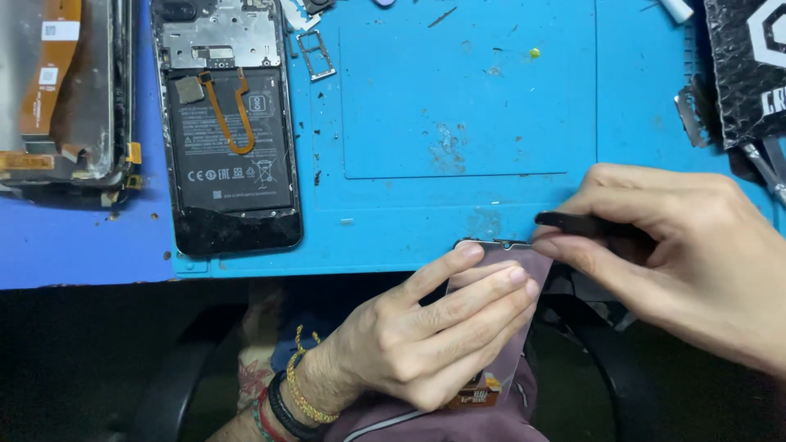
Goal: Repairing a mobile phone by replacing the screen and adjusting internal components using precision tools.
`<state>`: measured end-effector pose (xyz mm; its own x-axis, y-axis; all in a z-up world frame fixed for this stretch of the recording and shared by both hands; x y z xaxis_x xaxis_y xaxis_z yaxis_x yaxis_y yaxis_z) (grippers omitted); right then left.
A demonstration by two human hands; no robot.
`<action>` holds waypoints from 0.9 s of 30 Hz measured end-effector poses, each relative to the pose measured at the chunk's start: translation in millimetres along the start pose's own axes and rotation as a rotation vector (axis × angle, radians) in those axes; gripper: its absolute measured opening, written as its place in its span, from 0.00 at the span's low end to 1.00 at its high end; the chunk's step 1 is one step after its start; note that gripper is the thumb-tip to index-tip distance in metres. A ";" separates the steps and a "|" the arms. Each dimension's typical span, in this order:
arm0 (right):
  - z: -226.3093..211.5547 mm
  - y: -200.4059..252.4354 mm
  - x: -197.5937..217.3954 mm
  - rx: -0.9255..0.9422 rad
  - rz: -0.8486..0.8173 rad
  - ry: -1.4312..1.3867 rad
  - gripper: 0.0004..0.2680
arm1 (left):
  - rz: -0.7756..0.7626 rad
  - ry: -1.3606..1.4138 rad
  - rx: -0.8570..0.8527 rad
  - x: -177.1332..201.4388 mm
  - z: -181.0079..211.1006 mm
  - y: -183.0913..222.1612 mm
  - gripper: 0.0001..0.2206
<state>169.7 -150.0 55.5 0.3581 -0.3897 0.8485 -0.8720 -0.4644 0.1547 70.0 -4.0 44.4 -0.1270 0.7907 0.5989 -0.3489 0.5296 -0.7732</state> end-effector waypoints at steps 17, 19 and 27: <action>21.2 -11.8 -20.4 -0.097 -0.322 0.182 0.07 | -0.016 0.015 -0.011 0.4 4.1 1.1 0.13; 20.6 -8.7 -21.1 -0.057 -0.287 0.180 0.07 | -0.016 0.007 -0.010 0.4 4.2 0.5 0.13; 17.1 -16.7 12.5 0.024 0.120 0.259 0.06 | 0.004 0.022 0.005 -0.1 4.3 -0.1 0.11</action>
<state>194.5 -160.7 54.9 0.1526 -0.2281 0.9616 -0.8935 -0.4476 0.0357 66.0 -5.5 45.3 -0.1074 0.7994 0.5911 -0.3530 0.5252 -0.7743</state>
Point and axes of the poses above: each hand's wrist, its own y-axis away from the middle knuckle, its own x-axis out of the back of the hand, z = x × y, the point moved 8 cm from there along -y, towards the middle knuckle, and after that the axes turned 4 degrees about -x, right-handed, at the moved point
